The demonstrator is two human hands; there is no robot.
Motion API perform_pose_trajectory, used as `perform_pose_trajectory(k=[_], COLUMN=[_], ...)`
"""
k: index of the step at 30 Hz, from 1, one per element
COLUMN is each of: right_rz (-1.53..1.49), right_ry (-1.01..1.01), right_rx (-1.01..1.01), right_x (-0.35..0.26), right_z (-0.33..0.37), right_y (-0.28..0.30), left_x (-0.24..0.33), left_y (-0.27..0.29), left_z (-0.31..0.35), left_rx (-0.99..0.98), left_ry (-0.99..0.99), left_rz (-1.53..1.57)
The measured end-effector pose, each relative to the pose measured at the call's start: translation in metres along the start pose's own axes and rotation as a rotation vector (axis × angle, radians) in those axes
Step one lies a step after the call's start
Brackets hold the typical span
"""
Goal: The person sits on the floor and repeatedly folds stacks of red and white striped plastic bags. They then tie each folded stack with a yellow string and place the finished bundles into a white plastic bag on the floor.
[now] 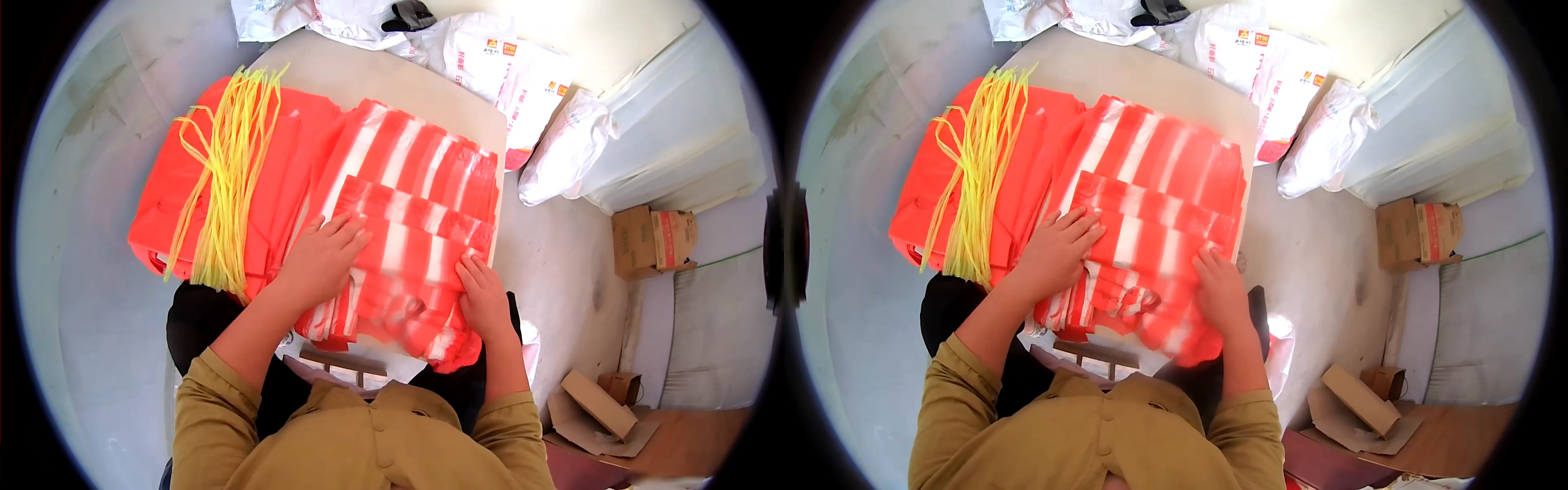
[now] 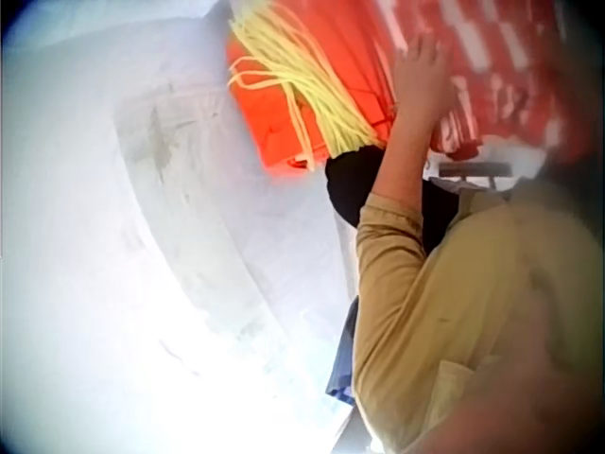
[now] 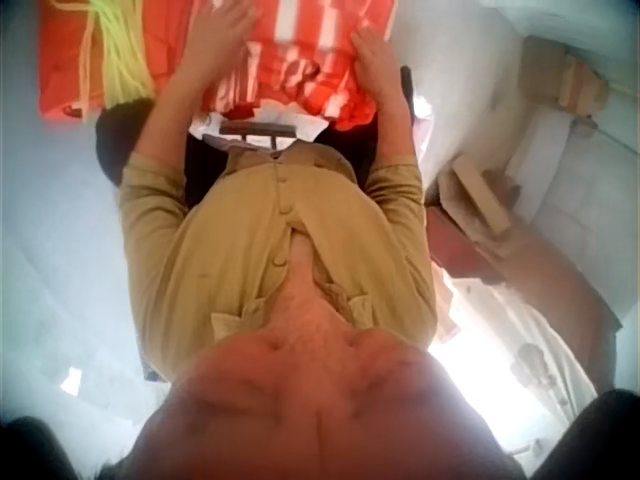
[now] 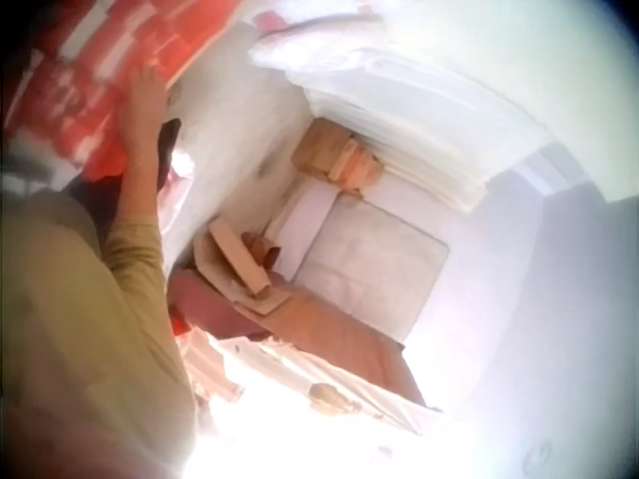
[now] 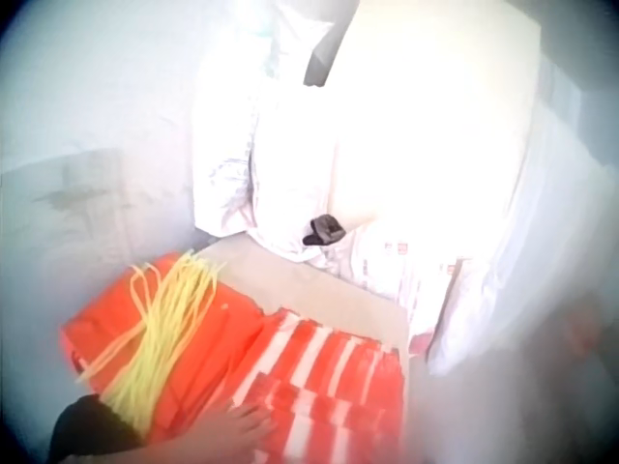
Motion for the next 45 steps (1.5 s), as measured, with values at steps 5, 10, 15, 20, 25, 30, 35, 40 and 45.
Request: perform_pose_trajectory(k=[5,10,15,20,25,30,35,40,45], right_rz=[0.097,-0.288,-0.955,-0.331,-0.056,-0.020,0.016,0.014,0.042], right_ry=[-0.014,-0.232,-0.451,-0.397,0.021,0.069,0.106,0.128,0.048], right_rx=[-0.075,-0.223,-0.251,0.089,0.084,0.043,-0.027,-0.056,-0.032], right_x=[-0.008,-0.008,0.015,0.000,-0.044,-0.080,-0.073,-0.099,-0.092], right_z=[-0.003,0.006,0.002,-0.034,-0.056,-0.073,-0.080,-0.078,-0.068], right_y=[0.017,0.056,0.063,0.049,0.011,0.003,-0.002,0.002,-0.008], left_x=[-0.009,-0.011,-0.011,-0.014,0.015,0.013,0.015,0.015,0.006], left_y=[-0.006,0.030,0.029,0.019,0.008,-0.020,-0.019,-0.018,-0.022], left_z=[0.002,0.007,0.007,-0.005,-0.010,-0.010,-0.015,-0.015,-0.012], left_rx=[0.109,0.095,0.217,0.416,0.154,0.080,0.117,0.095,0.086], left_ry=[-0.017,0.029,0.185,0.223,-0.089,-0.116,-0.082,-0.039,-0.073], left_rz=[-0.094,0.144,0.649,0.433,0.070,-0.068,-0.068,-0.056,-0.101])
Point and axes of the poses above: each hand's wrist, its own z-axis away from the middle knuckle, its own y-axis out of the back of the hand, x = y × z, the point moved 1 cm from there along -z, towards the middle knuckle, and after that the axes turned 11 degrees about -x, right-handed, at the moved point
